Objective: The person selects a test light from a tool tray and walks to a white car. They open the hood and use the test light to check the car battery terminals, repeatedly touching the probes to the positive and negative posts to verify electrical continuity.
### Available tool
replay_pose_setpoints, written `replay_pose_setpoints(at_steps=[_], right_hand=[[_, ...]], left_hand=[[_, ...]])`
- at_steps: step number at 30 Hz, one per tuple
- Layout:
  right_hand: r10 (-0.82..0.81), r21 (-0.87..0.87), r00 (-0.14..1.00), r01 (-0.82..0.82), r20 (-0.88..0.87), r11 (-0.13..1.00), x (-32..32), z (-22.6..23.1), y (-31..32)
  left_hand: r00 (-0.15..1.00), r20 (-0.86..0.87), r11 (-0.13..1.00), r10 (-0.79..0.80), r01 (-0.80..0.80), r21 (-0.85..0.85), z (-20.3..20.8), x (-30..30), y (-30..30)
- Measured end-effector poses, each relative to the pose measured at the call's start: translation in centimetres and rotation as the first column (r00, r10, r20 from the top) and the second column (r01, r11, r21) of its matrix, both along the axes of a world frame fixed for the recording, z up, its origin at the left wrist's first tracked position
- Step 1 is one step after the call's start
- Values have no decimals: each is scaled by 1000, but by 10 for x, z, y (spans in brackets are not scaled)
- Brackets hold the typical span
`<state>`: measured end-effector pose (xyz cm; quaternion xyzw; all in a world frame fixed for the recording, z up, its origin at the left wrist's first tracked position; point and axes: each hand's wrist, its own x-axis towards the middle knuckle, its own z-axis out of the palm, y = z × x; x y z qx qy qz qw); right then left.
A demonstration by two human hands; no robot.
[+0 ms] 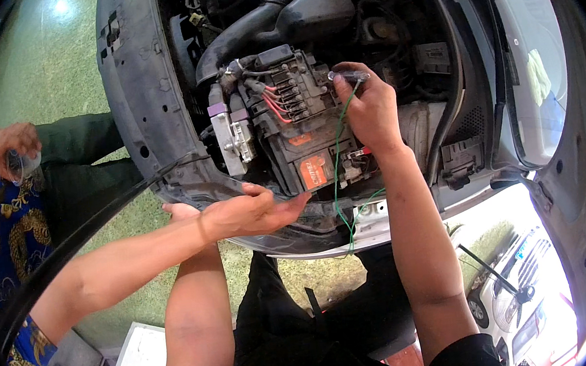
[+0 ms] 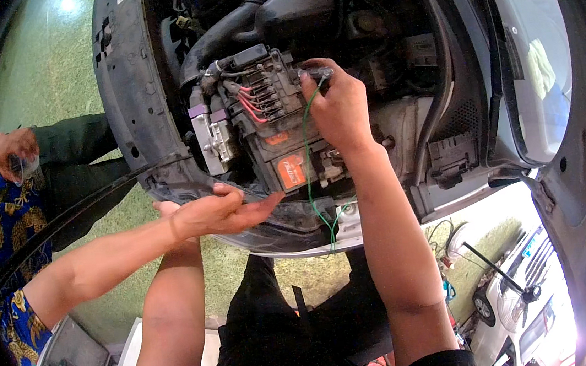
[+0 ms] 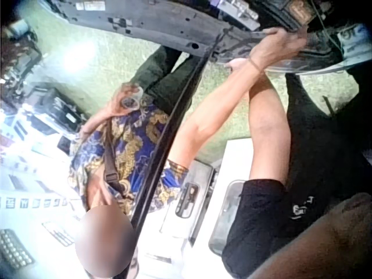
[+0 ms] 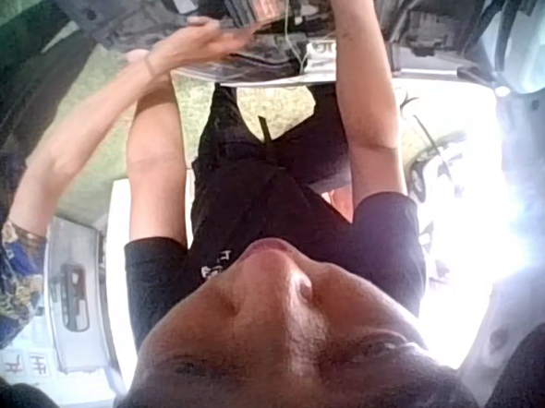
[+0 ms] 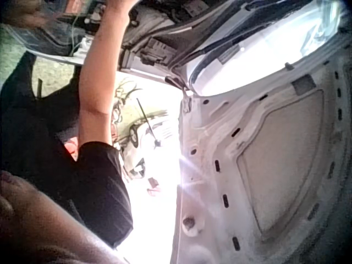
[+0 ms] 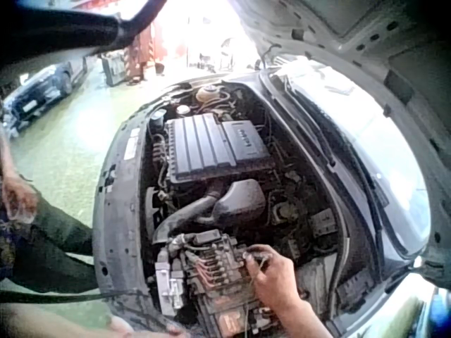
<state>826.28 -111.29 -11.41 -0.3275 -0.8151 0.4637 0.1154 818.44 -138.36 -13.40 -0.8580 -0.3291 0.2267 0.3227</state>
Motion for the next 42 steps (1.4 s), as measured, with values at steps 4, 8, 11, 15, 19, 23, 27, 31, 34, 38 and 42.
replay_pose_setpoints(at_steps=[4,8,11,15,19,23,27,31,34,38,42], right_hand=[[21,27,1000,-21,3,999,4,-6,4],[35,52,999,-36,20,998,4,-1,8],[62,34,997,-64,45,997,1,2,5],[97,19,993,-99,72,995,9,14,10],[125,35,983,-131,134,991,17,10,12],[160,34,977,-166,144,986,15,10,5],[132,34,975,-140,178,990,22,13,7],[303,264,934,-345,188,901,33,-14,21],[313,253,926,-360,210,898,37,-16,21],[322,274,924,-371,209,887,39,-16,22],[300,214,943,-325,141,921,33,-4,18]], left_hand=[[994,28,994,105,-104,-22,10,-23,-40],[965,-181,947,-189,131,-294,-63,-30,-127],[-31,62,-69,-998,387,-919,-126,14,-98],[-259,294,-350,-920,207,-914,-139,21,-91],[-241,287,-336,-927,200,-920,-141,22,-90],[-200,273,-316,-941,225,-922,-138,19,-93],[910,-252,925,-328,256,-279,-89,-48,-127],[888,-457,984,50,35,176,-23,-28,-32],[965,-237,987,114,-84,136,-11,-17,29],[959,-225,970,173,-126,207,-6,-14,51],[954,-222,976,200,-173,134,-5,-13,55]])
